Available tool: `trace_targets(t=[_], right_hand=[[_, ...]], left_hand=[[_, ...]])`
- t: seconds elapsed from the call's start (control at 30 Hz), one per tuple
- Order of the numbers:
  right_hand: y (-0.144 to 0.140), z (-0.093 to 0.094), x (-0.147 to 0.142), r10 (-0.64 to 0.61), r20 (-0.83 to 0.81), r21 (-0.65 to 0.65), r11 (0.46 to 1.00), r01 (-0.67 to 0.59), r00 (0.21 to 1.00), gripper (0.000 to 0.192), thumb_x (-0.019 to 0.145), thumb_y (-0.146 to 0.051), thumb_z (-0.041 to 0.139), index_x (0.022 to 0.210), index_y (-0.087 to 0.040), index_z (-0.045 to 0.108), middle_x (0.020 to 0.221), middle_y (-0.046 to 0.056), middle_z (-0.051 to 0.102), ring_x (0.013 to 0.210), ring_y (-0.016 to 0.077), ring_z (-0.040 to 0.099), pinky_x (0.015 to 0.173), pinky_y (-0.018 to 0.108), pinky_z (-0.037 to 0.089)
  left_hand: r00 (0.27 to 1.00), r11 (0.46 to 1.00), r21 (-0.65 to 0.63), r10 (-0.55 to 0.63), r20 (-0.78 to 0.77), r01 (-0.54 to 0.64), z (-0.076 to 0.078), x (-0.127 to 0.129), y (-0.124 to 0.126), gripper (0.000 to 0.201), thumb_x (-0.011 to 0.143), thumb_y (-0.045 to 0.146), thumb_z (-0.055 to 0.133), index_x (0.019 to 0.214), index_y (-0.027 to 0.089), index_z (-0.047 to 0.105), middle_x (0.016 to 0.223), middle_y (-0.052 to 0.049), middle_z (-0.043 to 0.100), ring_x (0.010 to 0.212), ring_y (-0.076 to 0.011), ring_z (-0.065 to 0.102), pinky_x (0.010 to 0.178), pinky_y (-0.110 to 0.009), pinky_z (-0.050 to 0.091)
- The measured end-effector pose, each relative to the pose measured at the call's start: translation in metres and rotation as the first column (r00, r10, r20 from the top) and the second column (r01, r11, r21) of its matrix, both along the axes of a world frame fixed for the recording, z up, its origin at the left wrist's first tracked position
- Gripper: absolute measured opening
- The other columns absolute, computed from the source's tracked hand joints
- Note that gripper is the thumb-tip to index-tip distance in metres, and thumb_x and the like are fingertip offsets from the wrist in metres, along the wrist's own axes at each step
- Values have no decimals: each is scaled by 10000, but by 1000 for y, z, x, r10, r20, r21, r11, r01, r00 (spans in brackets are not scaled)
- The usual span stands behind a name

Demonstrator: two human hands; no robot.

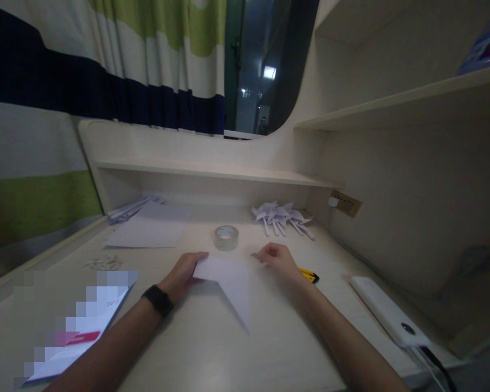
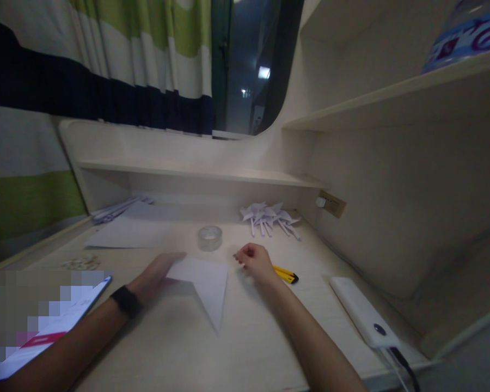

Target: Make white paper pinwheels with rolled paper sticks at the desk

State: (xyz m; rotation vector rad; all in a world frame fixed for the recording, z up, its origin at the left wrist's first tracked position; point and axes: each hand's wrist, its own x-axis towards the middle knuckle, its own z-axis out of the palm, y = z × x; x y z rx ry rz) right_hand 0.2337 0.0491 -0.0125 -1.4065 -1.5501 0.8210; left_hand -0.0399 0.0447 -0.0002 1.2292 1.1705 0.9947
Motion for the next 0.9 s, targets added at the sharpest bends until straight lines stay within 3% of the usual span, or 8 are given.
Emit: trace_targets(t=[0.1, 0.17, 0.27, 0.37, 0.5, 0.57, 0.67, 0.9], right_hand=[[-6, 7, 6, -7, 261, 56, 998, -8, 965, 148, 734, -304, 602, 786, -179, 662, 843, 65, 699, 807, 196, 620, 728, 291, 448], [-10, 12, 19, -19, 417, 60, 998, -7, 909, 191, 726, -284, 611, 868, -184, 689, 936, 83, 701, 899, 226, 612, 798, 310, 420], [-15, 16, 45, -53, 596, 35, 999, 39, 801, 282, 706, -312, 642, 927, -147, 701, 1019, 147, 684, 968, 281, 598, 819, 334, 400], [-20, 14, 67, -60, 696, 7, 997, 76, 716, 340, 708, -342, 650, 969, -130, 698, 1043, 170, 672, 943, 281, 605, 776, 312, 402], [-23, 7, 76, -31, 745, -14, 998, 62, 666, 284, 716, -331, 648, 945, -170, 699, 965, 105, 686, 872, 229, 606, 723, 265, 388], [-21, 3, 74, -29, 752, -7, 999, 52, 659, 269, 733, -334, 637, 942, -173, 694, 944, 91, 680, 856, 214, 598, 713, 258, 382], [-18, -3, 69, -37, 749, 15, 999, 38, 661, 258, 765, -341, 615, 942, -166, 682, 941, 91, 666, 845, 202, 589, 706, 254, 378], [-27, -1, 62, -67, 712, 63, 998, 31, 700, 215, 818, -307, 558, 939, -143, 625, 933, 106, 663, 809, 192, 588, 664, 245, 376]], left_hand=[[993, 996, -5, -92, -68, 92, -3, -3, 1, 381, 671, 516, 625, 719, 138, 619, 686, -60, 647, 640, -213, 596, 508, -284, 452], [960, 984, 72, -138, -242, 160, -6, -6, 4, 446, 718, 569, 572, 740, 129, 641, 713, -86, 668, 677, -242, 618, 538, -307, 467], [812, 920, 360, 90, -577, 154, -7, -8, 8, 529, 801, 587, 480, 944, 113, 665, 953, -156, 698, 891, -309, 636, 768, -411, 484], [644, 767, 586, 313, -698, 262, -6, -5, 5, 555, 841, 547, 483, 1170, 112, 587, 1212, -179, 612, 1124, -321, 550, 970, -460, 386], [565, 584, 480, 44, -824, 655, -10, 9, -4, 604, 805, 591, 549, 1266, 201, 530, 1385, -111, 490, 1285, -281, 426, 1049, -434, 334], [487, 525, 389, -58, -871, 757, -17, 16, -6, 715, 730, 620, 624, 1315, 231, 490, 1437, -99, 426, 1335, -295, 352, 1082, -465, 276], [439, 526, 327, -101, -893, 785, -28, 22, -3, 743, 711, 596, 659, 1331, 227, 483, 1417, -115, 450, 1315, -293, 385, 1086, -465, 265], [497, 510, 416, -26, -867, 753, -37, 18, -2, 492, 855, 518, 545, 1278, 265, 538, 1361, -80, 521, 1238, -255, 480, 1034, -412, 353]])
